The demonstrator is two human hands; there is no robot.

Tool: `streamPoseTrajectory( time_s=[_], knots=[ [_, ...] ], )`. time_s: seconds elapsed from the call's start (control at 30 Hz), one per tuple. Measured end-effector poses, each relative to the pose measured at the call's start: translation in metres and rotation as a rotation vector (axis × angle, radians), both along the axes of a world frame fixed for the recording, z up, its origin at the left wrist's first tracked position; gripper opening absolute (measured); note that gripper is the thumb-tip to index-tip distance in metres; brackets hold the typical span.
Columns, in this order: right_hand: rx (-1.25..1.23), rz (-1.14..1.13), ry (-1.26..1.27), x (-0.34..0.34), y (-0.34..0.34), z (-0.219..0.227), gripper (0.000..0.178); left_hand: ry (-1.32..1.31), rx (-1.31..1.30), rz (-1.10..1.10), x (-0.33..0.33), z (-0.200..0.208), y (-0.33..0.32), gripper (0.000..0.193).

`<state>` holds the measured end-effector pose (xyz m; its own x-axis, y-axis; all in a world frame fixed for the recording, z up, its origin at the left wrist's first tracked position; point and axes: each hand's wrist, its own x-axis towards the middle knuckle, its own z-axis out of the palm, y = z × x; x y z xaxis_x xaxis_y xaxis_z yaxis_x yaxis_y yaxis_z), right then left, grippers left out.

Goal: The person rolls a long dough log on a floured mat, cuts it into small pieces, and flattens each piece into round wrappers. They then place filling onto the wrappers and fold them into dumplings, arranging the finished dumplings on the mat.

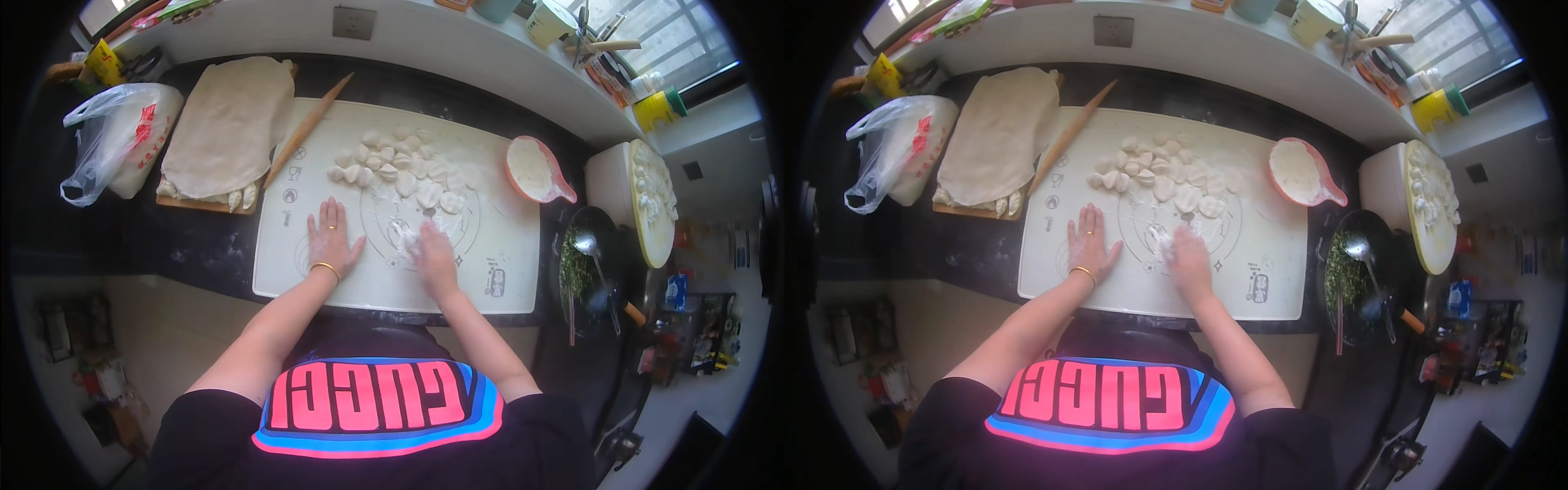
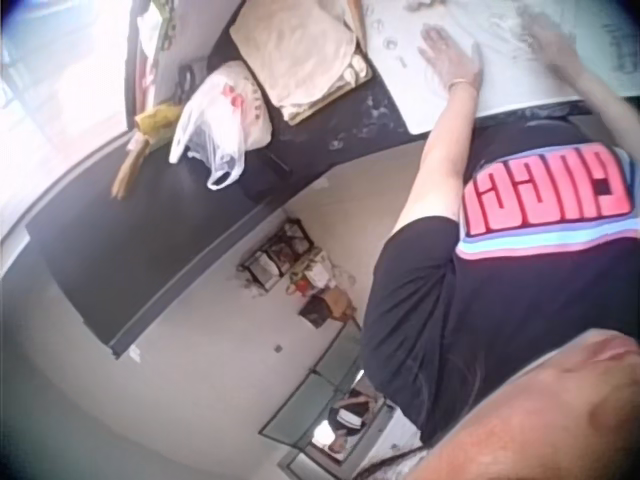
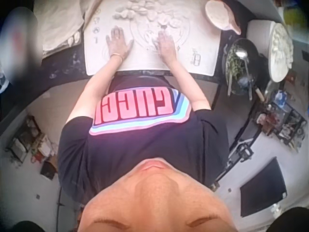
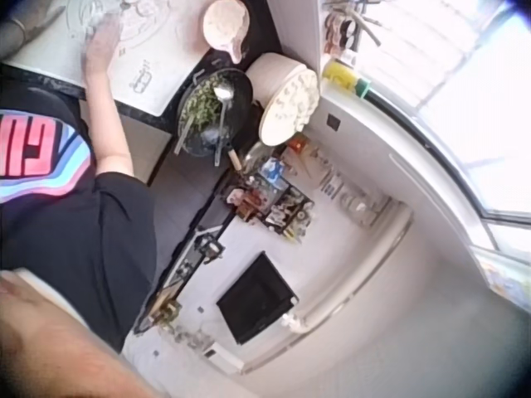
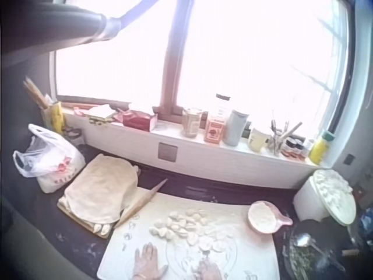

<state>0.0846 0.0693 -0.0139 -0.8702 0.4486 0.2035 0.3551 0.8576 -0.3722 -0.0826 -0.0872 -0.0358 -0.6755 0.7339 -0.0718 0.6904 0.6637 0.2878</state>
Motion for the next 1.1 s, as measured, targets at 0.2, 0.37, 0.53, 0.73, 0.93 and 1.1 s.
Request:
streamPoseTrajectory(
  time_s=[0.2,0.37,0.53,0.73,0.93,1.1],
  knots=[
    [-0.1,0.123,-0.283,0.0,-0.025,-0.017,0.089,0.012,0.023,-0.01,0.0,-0.003,0.0,0.082],
    [-0.155,0.141,-0.338,0.0,-0.03,-0.004,0.085,-0.01,-0.012,-0.012,0.0,0.001,0.0,0.083],
    [-0.157,0.105,-0.362,-0.012,-0.023,0.006,0.084,0.008,-0.008,-0.009,0.0,0.001,0.002,0.082],
    [-0.131,-0.214,-0.421,0.033,0.018,0.0,0.079,-0.001,-0.004,-0.007,0.0,0.003,0.003,0.081],
    [0.007,-0.287,0.038,-0.033,0.087,-0.018,0.074,0.017,-0.01,-0.007,-0.002,-0.002,0.002,0.083],
    [-0.088,0.016,0.123,-0.113,0.048,-0.001,0.041,0.004,-0.007,0.005,-0.001,-0.002,0.0,0.084]
  ],
)
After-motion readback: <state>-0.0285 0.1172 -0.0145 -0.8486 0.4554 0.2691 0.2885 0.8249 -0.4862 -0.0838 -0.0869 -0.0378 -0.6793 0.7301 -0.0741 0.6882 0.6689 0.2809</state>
